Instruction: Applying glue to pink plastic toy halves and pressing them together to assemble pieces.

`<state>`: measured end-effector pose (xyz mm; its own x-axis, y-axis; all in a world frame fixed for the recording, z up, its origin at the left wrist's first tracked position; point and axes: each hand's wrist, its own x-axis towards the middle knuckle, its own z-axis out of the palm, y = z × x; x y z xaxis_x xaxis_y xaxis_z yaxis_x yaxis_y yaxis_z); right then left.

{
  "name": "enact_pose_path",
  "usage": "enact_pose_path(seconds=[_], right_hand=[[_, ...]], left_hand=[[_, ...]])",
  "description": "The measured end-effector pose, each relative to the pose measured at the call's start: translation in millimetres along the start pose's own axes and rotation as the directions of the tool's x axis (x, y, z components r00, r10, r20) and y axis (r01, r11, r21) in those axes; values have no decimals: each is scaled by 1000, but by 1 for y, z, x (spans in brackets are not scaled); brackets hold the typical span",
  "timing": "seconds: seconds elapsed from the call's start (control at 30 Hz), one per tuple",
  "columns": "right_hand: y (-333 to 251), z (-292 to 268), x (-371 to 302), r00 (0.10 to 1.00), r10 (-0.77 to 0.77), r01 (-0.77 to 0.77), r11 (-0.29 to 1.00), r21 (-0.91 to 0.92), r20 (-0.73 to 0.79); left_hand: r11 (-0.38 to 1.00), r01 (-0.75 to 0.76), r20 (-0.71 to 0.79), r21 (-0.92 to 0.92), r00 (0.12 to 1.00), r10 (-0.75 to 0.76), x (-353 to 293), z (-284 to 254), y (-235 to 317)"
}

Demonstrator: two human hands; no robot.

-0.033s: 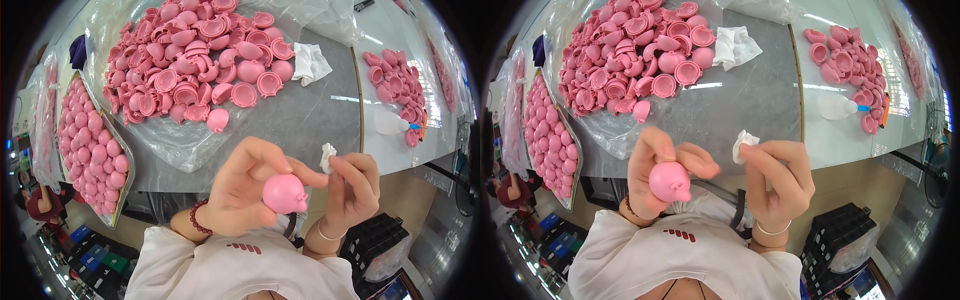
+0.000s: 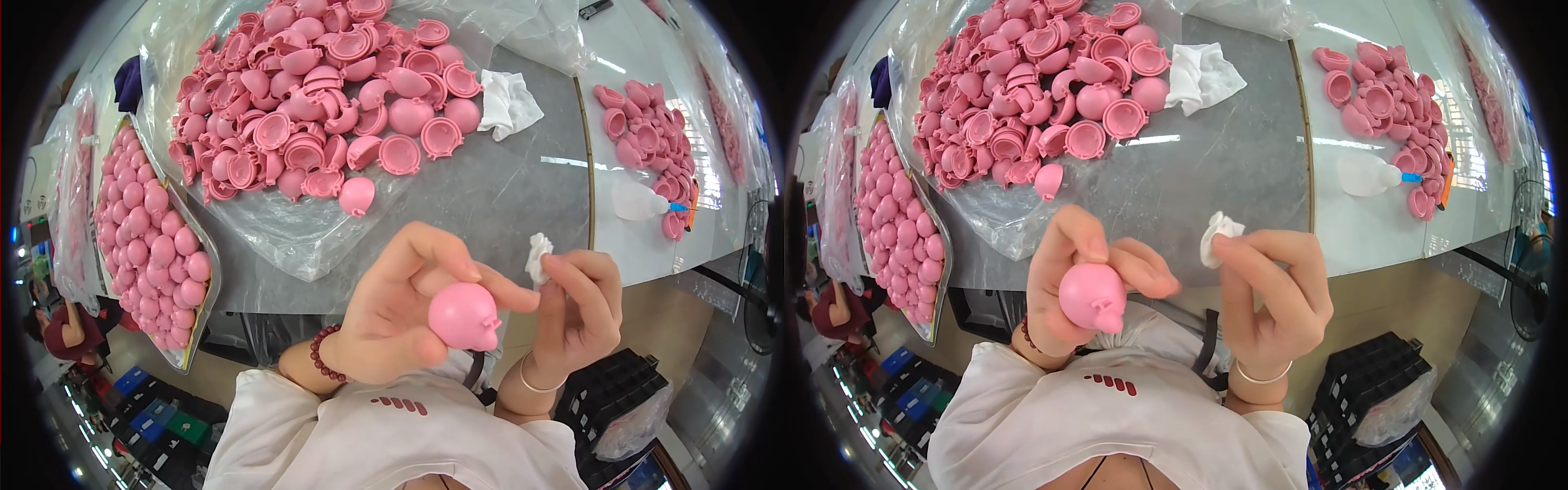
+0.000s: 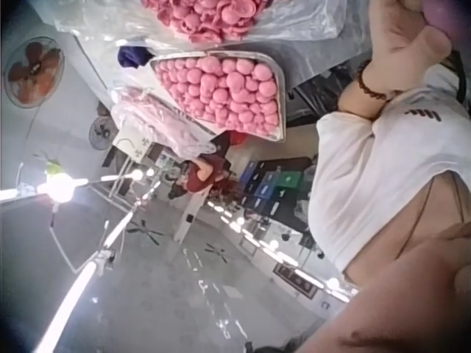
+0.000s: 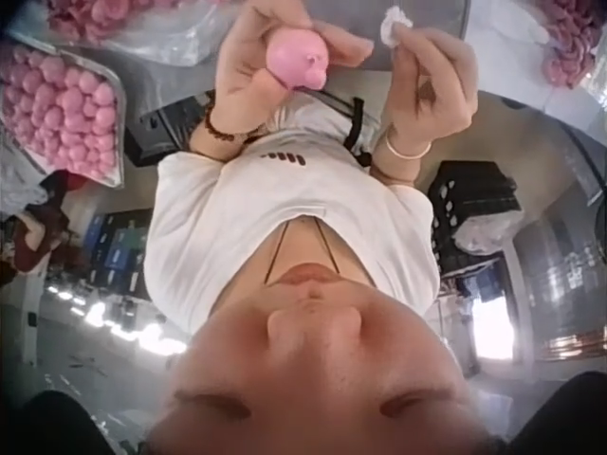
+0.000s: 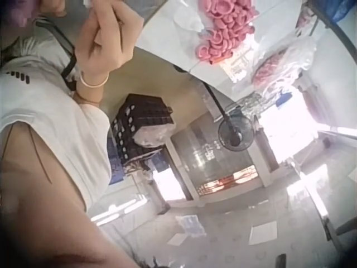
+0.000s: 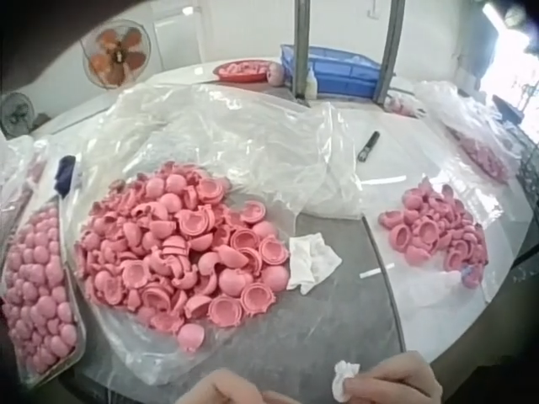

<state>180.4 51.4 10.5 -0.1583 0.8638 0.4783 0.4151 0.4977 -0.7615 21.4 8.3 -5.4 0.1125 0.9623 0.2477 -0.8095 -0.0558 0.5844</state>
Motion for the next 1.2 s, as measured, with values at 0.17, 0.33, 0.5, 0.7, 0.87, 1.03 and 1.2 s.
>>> enact_pose_path(seconds=[0.17,0.33,0.5,0.7,0.87,1.03,1.2], right_hand=[[8,4,7,998,-45,42,997,-70,-40],[7,18,20,986,-70,90,987,-133,151],[27,-14,7,938,-133,43,961,-274,-319],[52,-35,26,898,-5,-109,966,-233,-441],[56,-33,34,913,229,-317,918,-237,-337],[59,-38,38,882,435,-463,872,-161,-182],[52,-32,34,918,293,-295,955,31,-268]], left_hand=[[956,211,-272,-205,926,-263,3,14,7],[977,164,-268,139,956,-122,-8,9,18],[397,-115,-52,910,921,386,-43,-27,67],[-413,485,40,771,610,792,-97,-44,139],[-556,697,209,452,524,826,-85,-44,159],[-498,323,63,805,787,613,-43,-28,112],[-403,246,-69,882,912,405,-4,-27,68]])
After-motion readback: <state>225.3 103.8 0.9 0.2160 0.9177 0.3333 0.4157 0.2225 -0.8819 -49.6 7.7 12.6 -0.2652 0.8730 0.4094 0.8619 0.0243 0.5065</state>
